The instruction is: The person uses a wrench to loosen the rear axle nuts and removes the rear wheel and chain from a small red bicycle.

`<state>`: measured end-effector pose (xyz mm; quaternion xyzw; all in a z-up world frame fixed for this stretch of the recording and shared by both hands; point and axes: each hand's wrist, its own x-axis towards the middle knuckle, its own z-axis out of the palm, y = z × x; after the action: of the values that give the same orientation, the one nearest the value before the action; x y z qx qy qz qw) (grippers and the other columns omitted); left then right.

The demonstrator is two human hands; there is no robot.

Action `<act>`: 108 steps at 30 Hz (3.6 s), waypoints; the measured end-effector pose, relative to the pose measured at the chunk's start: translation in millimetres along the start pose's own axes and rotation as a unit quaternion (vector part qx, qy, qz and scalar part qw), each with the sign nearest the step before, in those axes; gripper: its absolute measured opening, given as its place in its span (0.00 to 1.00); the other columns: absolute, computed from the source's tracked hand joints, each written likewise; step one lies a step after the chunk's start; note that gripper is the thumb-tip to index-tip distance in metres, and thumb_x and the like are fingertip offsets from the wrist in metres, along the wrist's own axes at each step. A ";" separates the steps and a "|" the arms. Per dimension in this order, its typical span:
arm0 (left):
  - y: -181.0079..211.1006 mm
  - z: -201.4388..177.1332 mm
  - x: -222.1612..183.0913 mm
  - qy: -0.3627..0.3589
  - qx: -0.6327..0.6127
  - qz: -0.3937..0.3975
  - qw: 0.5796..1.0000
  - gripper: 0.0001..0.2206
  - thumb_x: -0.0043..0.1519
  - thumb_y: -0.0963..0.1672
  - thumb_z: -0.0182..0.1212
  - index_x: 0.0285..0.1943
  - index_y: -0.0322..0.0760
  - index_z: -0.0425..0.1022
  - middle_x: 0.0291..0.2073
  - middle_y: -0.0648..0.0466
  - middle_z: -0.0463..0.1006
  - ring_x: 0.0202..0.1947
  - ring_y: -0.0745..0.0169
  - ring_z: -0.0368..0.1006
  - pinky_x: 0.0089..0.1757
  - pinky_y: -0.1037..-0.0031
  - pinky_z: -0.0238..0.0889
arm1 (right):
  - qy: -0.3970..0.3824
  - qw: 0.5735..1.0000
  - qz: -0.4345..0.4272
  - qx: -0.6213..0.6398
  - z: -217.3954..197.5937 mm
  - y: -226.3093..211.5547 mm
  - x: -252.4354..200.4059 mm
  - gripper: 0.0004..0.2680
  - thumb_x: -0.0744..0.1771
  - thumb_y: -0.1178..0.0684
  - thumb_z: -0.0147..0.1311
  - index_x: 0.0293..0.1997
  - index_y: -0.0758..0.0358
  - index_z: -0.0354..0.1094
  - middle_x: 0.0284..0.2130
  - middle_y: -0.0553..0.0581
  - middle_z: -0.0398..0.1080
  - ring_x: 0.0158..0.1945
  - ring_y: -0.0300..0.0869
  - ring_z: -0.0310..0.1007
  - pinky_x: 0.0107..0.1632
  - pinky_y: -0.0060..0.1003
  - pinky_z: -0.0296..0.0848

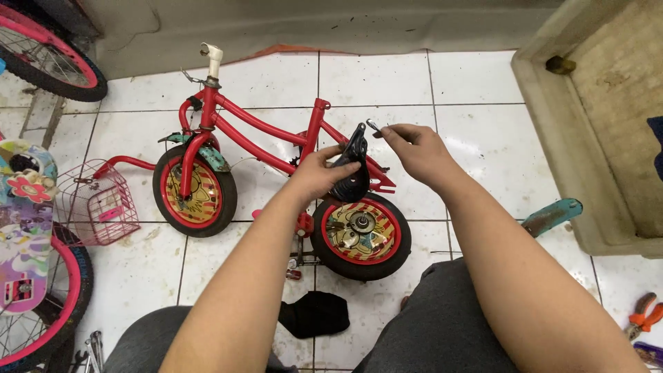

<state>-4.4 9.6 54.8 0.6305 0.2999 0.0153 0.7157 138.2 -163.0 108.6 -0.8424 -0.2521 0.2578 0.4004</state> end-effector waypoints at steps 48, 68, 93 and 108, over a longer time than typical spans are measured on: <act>63.0 -93.4 13.1 -0.159 0.293 0.055 0.941 0.28 0.47 0.48 0.77 0.59 0.37 0.80 0.47 0.46 0.84 0.53 0.51 0.77 0.53 0.66 0.70 | 0.019 0.981 -0.166 -0.102 43.6 -50.8 19.8 0.07 0.66 0.55 0.62 0.48 0.52 0.81 0.35 0.59 0.79 0.36 0.49 0.77 0.41 0.40 0.75; 76.5 -79.1 24.2 -0.194 0.439 0.008 0.877 0.28 0.49 0.51 0.73 0.62 0.53 0.79 0.49 0.54 0.85 0.58 0.53 0.76 0.55 0.65 0.67 | -0.114 0.966 -0.141 -0.184 39.3 -34.0 56.1 0.08 0.66 0.53 0.61 0.48 0.51 0.81 0.39 0.56 0.80 0.37 0.46 0.77 0.44 0.40 0.75; 83.9 -73.2 9.8 -0.209 0.472 0.001 0.856 0.24 0.56 0.49 0.64 0.63 0.48 0.78 0.54 0.50 0.83 0.60 0.46 0.74 0.56 0.60 0.65 | -0.133 0.961 -0.099 -0.220 43.5 -38.3 41.5 0.09 0.67 0.46 0.59 0.49 0.52 0.80 0.37 0.53 0.82 0.37 0.45 0.80 0.44 0.37 0.76; 63.3 -83.0 19.3 -0.228 0.415 -0.034 0.880 0.22 0.55 0.48 0.67 0.60 0.45 0.80 0.51 0.48 0.84 0.56 0.47 0.77 0.54 0.64 0.68 | -0.145 0.966 -0.131 -0.170 54.5 -28.3 35.4 0.10 0.68 0.49 0.58 0.50 0.59 0.79 0.32 0.61 0.81 0.38 0.52 0.81 0.46 0.43 0.77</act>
<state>-3.2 104.4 102.6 0.8452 0.1283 -0.2788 0.4376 123.6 -95.3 93.3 -0.8115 -0.4559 0.2755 0.2403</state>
